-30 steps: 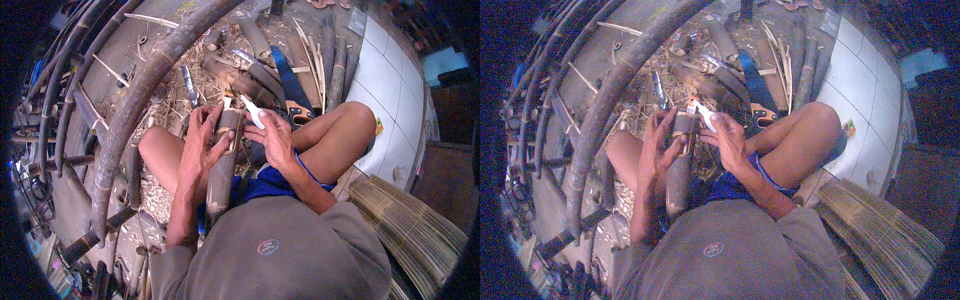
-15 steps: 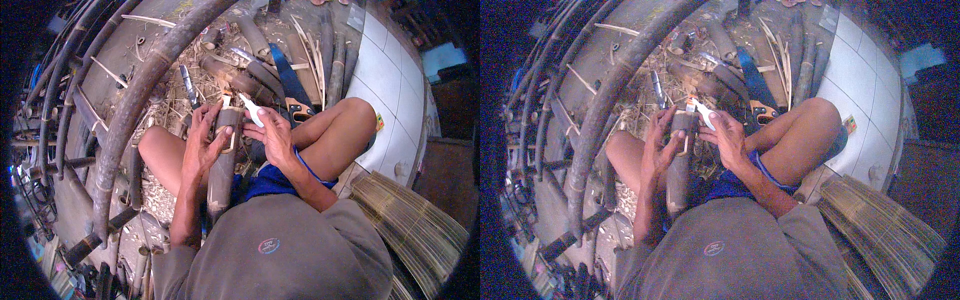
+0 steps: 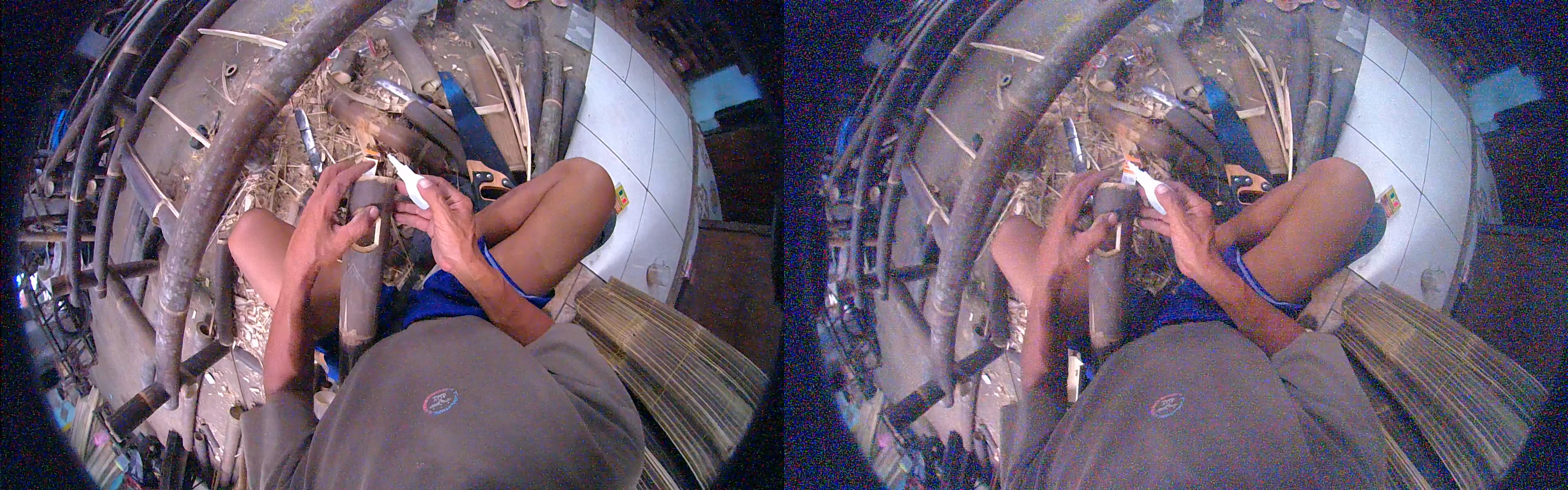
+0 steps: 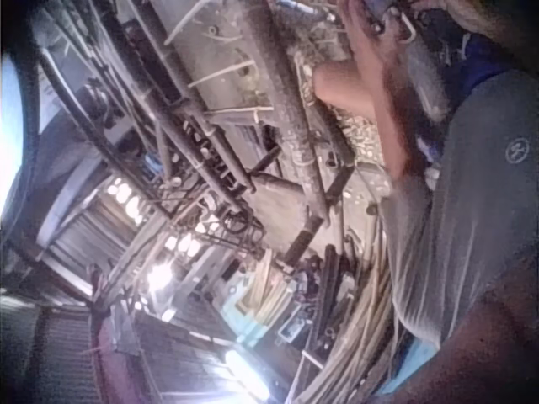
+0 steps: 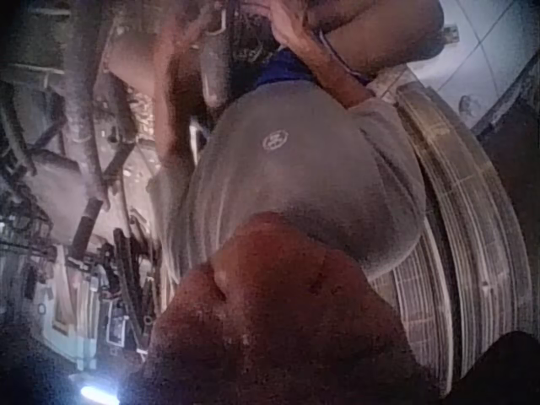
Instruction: The person fits a small bamboo ring into a cut section of a bamboo pole, then applies glue from a tube to the joint area. The person holds the pieces together while the glue is applied.
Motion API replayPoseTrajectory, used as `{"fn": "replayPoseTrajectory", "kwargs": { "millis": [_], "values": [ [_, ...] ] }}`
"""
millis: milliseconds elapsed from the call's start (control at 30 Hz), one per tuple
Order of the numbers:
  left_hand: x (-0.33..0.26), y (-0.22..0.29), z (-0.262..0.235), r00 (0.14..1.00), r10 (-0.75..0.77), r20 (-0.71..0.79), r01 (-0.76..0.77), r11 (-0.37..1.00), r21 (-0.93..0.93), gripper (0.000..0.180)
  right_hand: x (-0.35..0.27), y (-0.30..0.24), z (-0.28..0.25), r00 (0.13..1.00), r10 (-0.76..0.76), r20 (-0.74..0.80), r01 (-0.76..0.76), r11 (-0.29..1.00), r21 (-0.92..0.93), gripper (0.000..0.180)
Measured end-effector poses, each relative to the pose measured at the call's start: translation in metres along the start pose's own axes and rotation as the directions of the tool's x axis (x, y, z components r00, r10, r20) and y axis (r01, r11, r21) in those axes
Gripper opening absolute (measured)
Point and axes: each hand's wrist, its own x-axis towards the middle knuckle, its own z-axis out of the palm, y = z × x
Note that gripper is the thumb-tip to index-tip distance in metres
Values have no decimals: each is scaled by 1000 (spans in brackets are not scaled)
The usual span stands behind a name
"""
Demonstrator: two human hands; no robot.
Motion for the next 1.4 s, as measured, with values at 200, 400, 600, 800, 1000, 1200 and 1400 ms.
{"fn": "replayPoseTrajectory", "kwargs": {
  "millis": [200,400,600,800,1000,1200,1400],
  "values": [
    [18,6,-18,979,62,196,-52,997,-53,61,1,0,-2,999,-15,29,15,1000,-15,32],
    [28,-11,-22,939,107,328,-41,979,-201,54,1,-1,0,1000,-12,24,13,1000,-17,32],
    [27,-11,-23,938,106,330,-30,974,-226,52,-1,1,0,1000,-10,26,10,1000,-7,33],
    [28,-14,-21,937,52,346,14,983,-186,52,-1,-3,1,1000,1,20,-1,1000,2,33],
    [28,-12,-19,938,79,336,-9,978,-207,53,0,0,-1,1000,-6,19,6,1000,1,32],
    [26,-19,-16,936,14,352,57,980,-189,50,0,4,-1,1000,-16,18,16,1000,5,33],
    [19,-24,-2,970,4,242,56,969,-240,47,-1,1,0,1000,-22,12,22,1000,22,34]
  ]
}}
